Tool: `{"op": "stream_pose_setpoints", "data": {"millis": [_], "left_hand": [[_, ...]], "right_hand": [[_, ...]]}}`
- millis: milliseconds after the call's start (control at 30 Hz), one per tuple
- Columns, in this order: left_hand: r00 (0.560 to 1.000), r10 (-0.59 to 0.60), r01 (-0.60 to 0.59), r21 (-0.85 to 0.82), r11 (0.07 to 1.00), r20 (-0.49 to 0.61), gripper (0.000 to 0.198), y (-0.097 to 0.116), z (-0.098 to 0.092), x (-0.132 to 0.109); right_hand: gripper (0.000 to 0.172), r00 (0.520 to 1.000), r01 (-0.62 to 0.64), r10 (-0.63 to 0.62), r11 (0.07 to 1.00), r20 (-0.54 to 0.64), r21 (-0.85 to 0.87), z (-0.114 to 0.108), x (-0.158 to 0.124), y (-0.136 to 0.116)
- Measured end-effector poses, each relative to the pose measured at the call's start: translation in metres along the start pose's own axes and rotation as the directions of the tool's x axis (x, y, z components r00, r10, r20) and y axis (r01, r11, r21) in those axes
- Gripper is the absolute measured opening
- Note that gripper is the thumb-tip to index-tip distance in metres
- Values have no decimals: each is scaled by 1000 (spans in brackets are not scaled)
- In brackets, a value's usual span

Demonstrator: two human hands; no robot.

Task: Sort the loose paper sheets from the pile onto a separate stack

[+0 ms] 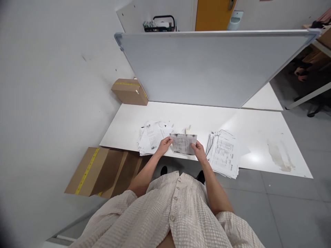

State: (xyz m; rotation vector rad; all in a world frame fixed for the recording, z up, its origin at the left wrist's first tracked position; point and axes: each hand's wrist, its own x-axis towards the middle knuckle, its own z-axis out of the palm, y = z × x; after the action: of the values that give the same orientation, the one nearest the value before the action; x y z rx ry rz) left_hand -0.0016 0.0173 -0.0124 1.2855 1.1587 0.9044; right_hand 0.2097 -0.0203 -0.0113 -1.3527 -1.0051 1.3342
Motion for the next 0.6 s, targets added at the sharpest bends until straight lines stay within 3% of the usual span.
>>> {"op": "stream_pose_setpoints", "data": {"millis": [200,600], "left_hand": [[995,88,-76,245,967,-38,26,13,7,-5],[996,91,-84,351,933,-2,24,-16,11,-9]], "right_hand": [[27,997,49,-43,995,-71,87,-8,4,12],[31,997,17,-19,1000,-76,-26,-13,4,42]]}}
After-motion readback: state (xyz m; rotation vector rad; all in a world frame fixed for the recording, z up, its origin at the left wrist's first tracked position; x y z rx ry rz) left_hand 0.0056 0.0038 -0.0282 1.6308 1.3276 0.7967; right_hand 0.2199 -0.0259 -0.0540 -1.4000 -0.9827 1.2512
